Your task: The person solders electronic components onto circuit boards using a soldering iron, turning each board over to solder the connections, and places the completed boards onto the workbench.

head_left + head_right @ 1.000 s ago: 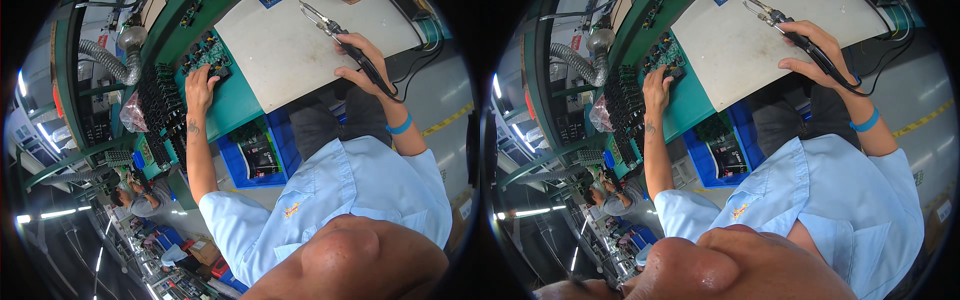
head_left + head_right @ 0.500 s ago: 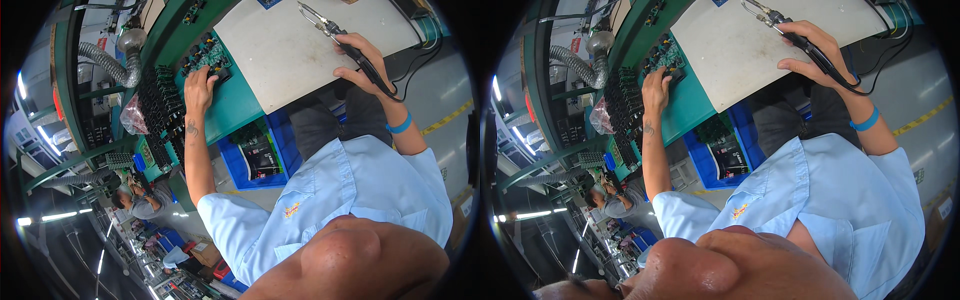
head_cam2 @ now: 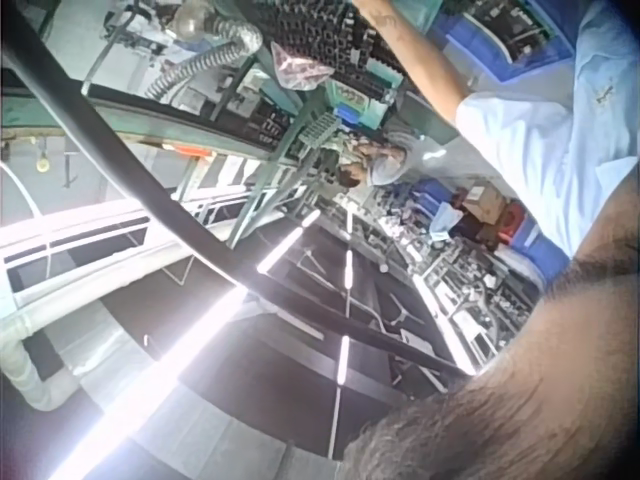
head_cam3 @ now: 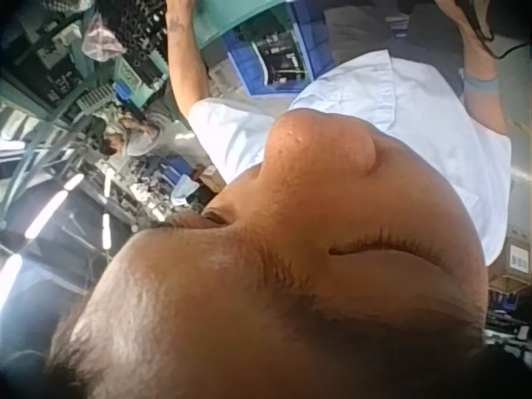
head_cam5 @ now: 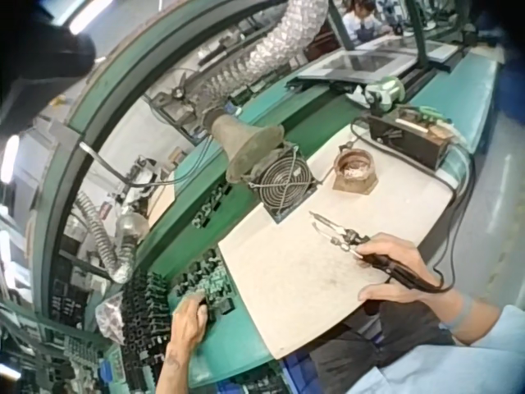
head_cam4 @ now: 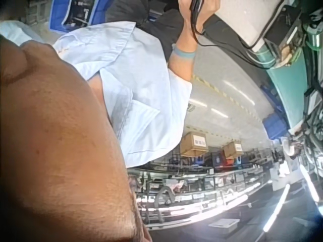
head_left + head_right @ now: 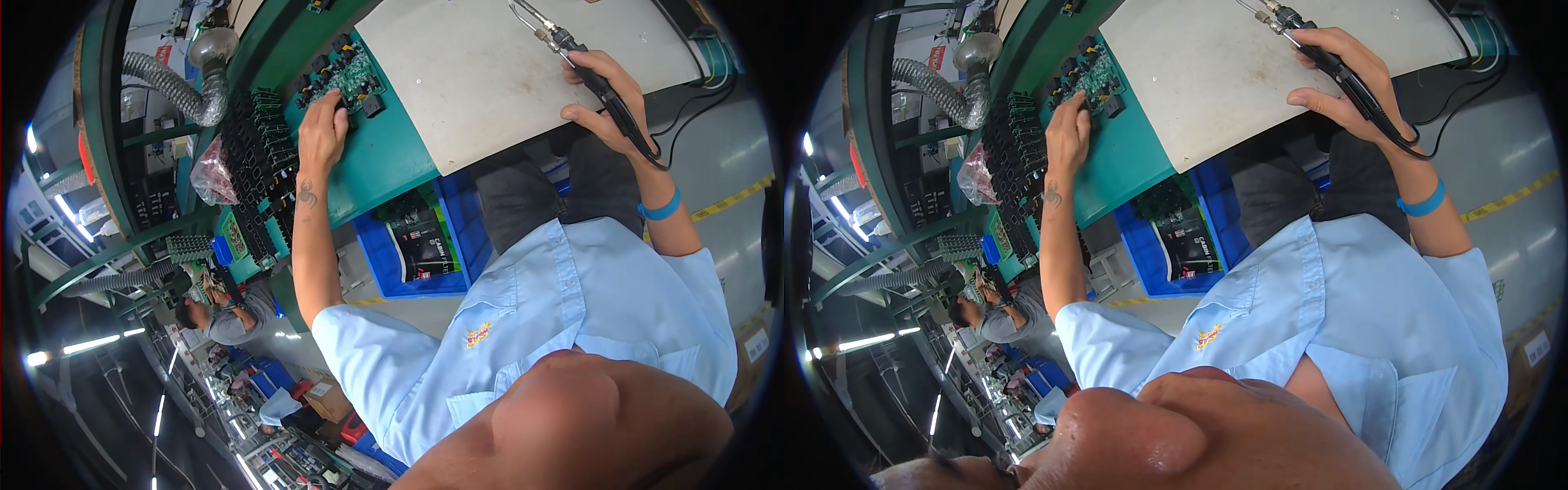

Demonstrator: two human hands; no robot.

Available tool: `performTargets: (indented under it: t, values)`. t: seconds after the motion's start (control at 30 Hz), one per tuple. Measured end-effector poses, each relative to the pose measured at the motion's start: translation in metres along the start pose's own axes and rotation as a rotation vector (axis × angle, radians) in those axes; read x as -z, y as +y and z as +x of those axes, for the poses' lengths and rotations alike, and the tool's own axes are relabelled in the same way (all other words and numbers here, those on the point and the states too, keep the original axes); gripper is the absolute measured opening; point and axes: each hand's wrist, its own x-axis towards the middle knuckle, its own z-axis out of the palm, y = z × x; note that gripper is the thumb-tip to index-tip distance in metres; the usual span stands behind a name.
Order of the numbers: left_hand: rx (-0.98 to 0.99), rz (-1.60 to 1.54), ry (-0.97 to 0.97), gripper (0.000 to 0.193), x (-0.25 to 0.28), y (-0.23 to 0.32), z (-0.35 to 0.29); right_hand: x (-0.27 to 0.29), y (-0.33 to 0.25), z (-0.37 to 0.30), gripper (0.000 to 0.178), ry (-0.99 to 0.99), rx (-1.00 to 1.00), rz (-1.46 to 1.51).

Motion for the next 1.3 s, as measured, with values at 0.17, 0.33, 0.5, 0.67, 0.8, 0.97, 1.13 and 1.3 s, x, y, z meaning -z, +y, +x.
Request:
performTargets:
  t: [0.17,0.33,0.5,0.67,0.8,0.97,1.13,1.3]
  values:
    - [-0.005,-0.036,-0.064,0.066,0.006,0.010,0.002,0.002,0.002,-0.001,0.066,-0.002,-0.010,-0.005]
    - [-0.074,-0.060,-0.002,0.063,0.009,0.019,-0.004,0.002,0.004,0.001,0.067,-0.013,-0.001,0.001]
    - [-0.067,-0.084,-0.034,0.062,0.014,0.013,-0.005,0.004,0.005,0.001,0.067,-0.042,0.014,0.001]
    - [-0.009,-0.095,-0.165,0.063,0.027,0.011,-0.001,0.003,0.008,-0.002,0.068,-0.053,0.004,-0.011]
    - [0.005,-0.082,-0.230,0.064,0.032,0.009,0.003,0.003,0.009,-0.006,0.069,-0.046,-0.015,-0.040]
    - [-0.016,-0.066,-0.253,0.062,0.034,0.005,0.005,0.005,0.008,-0.007,0.069,-0.041,-0.048,-0.100]
    - [-0.050,-0.052,-0.248,0.060,0.034,-0.001,0.005,0.005,0.008,-0.007,0.069,-0.042,-0.058,-0.099]
    - [-0.059,-0.057,-0.259,0.059,0.036,-0.003,0.008,0.004,0.008,-0.008,0.069,-0.036,-0.057,-0.103]
